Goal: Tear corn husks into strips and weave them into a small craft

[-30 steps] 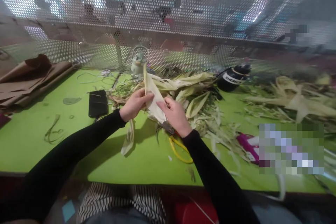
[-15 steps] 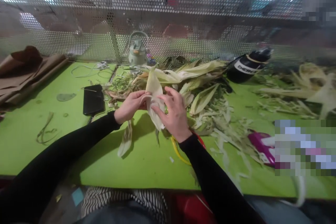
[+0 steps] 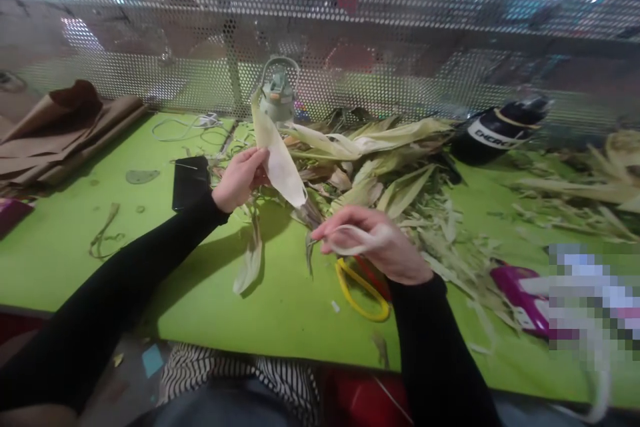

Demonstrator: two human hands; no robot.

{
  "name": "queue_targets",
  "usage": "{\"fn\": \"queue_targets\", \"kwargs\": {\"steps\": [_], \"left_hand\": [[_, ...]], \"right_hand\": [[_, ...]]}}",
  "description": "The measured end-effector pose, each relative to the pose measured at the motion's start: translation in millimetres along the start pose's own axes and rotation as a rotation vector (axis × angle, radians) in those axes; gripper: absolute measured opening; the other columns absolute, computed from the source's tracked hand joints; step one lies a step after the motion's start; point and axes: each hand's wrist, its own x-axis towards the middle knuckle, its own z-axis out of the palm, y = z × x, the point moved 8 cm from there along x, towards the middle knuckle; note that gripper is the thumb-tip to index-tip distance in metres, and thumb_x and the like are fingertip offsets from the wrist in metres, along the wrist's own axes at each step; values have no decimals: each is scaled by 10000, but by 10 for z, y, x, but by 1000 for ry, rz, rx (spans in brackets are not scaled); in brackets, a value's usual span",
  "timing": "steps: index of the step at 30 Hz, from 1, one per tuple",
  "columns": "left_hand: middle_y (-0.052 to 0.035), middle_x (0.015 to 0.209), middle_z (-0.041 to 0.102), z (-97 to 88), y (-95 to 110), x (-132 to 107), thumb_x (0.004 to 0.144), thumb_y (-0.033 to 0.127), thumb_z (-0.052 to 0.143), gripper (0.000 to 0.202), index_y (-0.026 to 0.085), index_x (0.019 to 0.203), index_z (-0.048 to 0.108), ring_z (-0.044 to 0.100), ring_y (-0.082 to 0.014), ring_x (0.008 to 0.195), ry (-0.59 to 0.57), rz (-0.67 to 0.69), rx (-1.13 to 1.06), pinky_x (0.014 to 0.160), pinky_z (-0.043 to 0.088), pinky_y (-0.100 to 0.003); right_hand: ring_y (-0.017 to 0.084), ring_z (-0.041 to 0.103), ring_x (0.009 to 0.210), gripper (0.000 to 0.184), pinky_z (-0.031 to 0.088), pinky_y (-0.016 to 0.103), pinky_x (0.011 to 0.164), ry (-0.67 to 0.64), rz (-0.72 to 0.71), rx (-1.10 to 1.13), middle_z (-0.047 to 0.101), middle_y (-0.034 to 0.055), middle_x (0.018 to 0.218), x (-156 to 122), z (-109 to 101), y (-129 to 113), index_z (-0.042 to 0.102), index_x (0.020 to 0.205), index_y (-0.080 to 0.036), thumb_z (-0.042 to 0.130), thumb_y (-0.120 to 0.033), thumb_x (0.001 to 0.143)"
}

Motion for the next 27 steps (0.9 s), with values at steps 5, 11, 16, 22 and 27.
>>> {"fn": "queue_targets", "kwargs": {"steps": [5,11,16,22,27], "left_hand": [[42,639,565,162,-83,-101,983,208,478,206,152,804,564,560,-62,521,-106,-41,86,537,507,-183],[5,755,607,545,-347,-400,970,249,518,190,127,845,591,592,-72,618,-424,-122,212,598,511,-204],[22,782,584,544,-214,-414,887,211,646,99,143,896,574,545,-61,649,-413,46,194,589,445,-175],[31,667,528,468,-237,-358,938,273,559,233,143,745,549,493,-57,576,-309,-87,-13,604,430,-192],[-9,707,597,472,-407,-377,941,293,521,222,140,795,587,560,-100,619,-315,-348,-101,667,489,-254]], "right_hand": [[230,678,887,363,545,378,797,333,17,-385,740,72,1036,100,-222,15,716,1085,-242,687,-507,839],[196,630,752,424,519,328,669,435,-6,-219,706,45,862,149,-102,146,669,974,-207,770,-550,745],[143,560,644,315,451,271,569,372,26,-74,674,9,762,135,7,162,682,839,-206,746,-509,787],[112,510,610,307,412,246,560,302,64,24,617,-26,710,148,73,169,664,782,-203,779,-486,753],[112,490,604,312,387,242,535,298,73,26,613,-20,718,128,85,193,668,801,-203,753,-503,778]]}}
